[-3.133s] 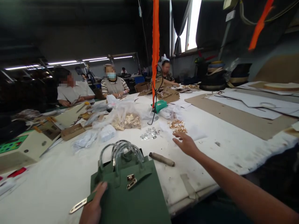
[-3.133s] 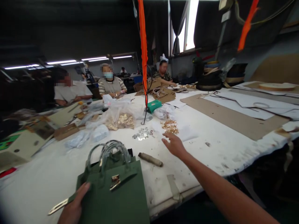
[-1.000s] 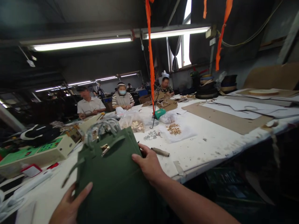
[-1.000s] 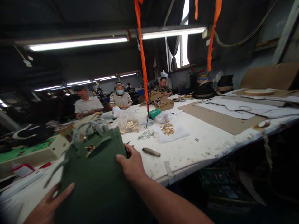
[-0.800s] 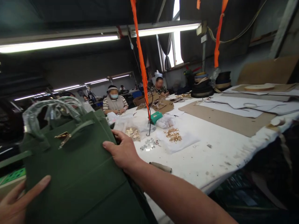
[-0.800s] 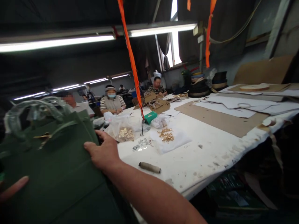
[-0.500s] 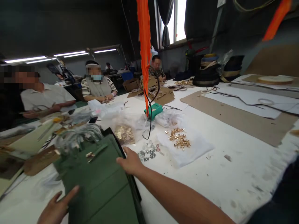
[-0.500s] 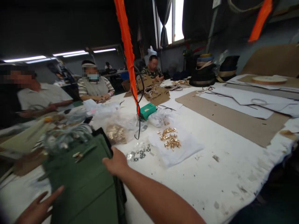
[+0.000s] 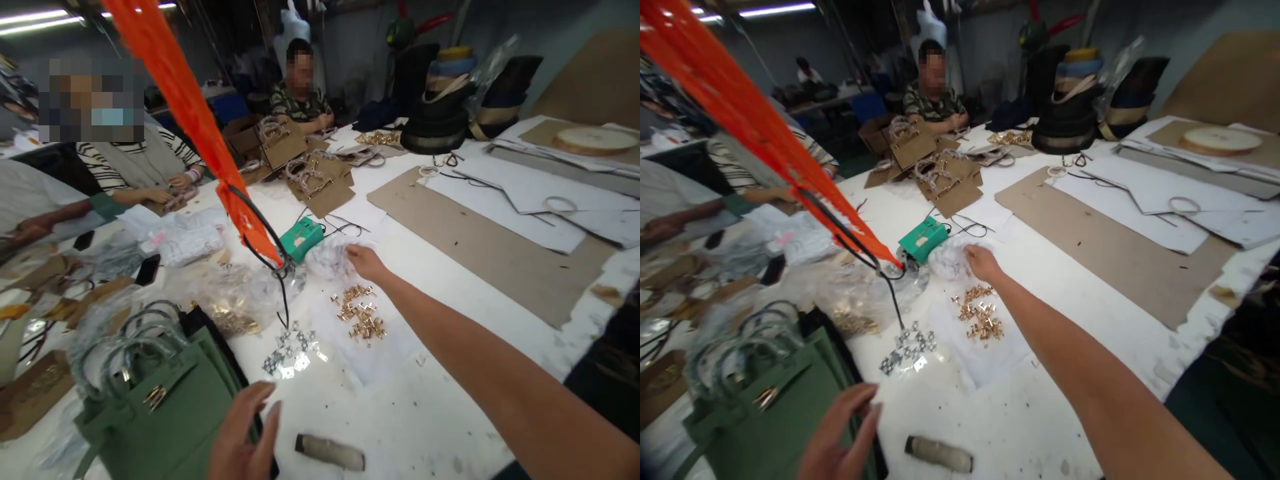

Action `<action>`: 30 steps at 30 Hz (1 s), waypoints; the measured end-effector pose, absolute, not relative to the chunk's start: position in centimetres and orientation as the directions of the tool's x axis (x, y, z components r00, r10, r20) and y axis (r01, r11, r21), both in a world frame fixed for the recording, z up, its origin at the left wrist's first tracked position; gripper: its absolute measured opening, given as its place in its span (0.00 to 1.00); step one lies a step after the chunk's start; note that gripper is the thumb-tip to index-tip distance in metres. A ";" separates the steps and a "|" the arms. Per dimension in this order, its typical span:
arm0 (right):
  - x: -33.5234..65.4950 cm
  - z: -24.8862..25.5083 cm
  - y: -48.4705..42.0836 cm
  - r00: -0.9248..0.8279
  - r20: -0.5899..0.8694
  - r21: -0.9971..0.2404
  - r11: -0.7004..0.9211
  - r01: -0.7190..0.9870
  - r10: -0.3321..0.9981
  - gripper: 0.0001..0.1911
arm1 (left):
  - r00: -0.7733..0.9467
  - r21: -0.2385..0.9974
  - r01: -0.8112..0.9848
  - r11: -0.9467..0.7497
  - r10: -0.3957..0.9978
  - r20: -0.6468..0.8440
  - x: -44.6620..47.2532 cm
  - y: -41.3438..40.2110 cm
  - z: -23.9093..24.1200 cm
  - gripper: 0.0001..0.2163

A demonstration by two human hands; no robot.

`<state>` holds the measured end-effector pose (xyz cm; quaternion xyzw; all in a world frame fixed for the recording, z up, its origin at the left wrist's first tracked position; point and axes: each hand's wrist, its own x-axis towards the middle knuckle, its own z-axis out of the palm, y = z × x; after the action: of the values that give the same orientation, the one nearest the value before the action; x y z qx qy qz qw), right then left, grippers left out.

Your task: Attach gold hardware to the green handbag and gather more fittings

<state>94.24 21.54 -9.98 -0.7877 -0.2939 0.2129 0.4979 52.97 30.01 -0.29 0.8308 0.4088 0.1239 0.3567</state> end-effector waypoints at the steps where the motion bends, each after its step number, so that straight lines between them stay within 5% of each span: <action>1: 95.6 -9.8 22.1 0.707 -0.039 -0.910 -0.317 0.266 0.706 0.20 | 0.771 0.681 0.488 -0.547 0.636 -0.041 57.2 28.6 -0.8 0.15; 3: 98.0 -9.4 22.7 0.649 -0.038 -0.913 -0.290 0.287 0.760 0.20 | 0.930 0.622 0.272 -0.734 0.366 0.024 65.7 27.0 -2.3 0.16; 5: 100.1 -9.2 23.0 0.586 -0.034 -0.918 -0.258 0.303 0.810 0.18 | 0.961 0.513 0.217 -0.830 0.273 0.036 73.0 26.9 -4.2 0.20; 11: 104.8 -10.3 23.3 0.446 -0.012 -0.952 -0.147 0.270 0.895 0.13 | 0.925 0.083 0.380 -0.921 0.381 -0.012 83.8 31.0 -9.6 0.35; 15: 106.4 -11.1 23.2 0.450 -0.043 -0.991 -0.097 0.097 0.892 0.12 | 0.910 -0.030 0.412 -0.911 0.411 0.049 85.3 33.2 -10.8 0.26; 19: 107.3 -11.1 22.6 0.462 -0.073 -0.997 -0.069 -0.026 0.884 0.13 | 0.896 0.046 0.420 -0.906 0.422 0.137 85.4 34.2 -11.4 0.15; 25: 107.1 -11.2 21.2 0.551 -0.066 -0.998 -0.047 -0.047 0.832 0.19 | 0.720 0.410 0.538 -0.737 0.654 0.232 85.8 35.2 -12.3 0.09; 30: 105.0 -13.1 19.2 0.651 -0.043 -0.923 -0.280 0.264 0.758 0.16 | 0.620 0.538 0.546 -0.642 0.742 0.256 86.5 36.3 -12.5 0.09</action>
<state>105.02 19.23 -13.06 -0.7605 -0.3358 0.2482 0.4973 86.54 36.27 -12.48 0.8754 0.3677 0.2342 0.2089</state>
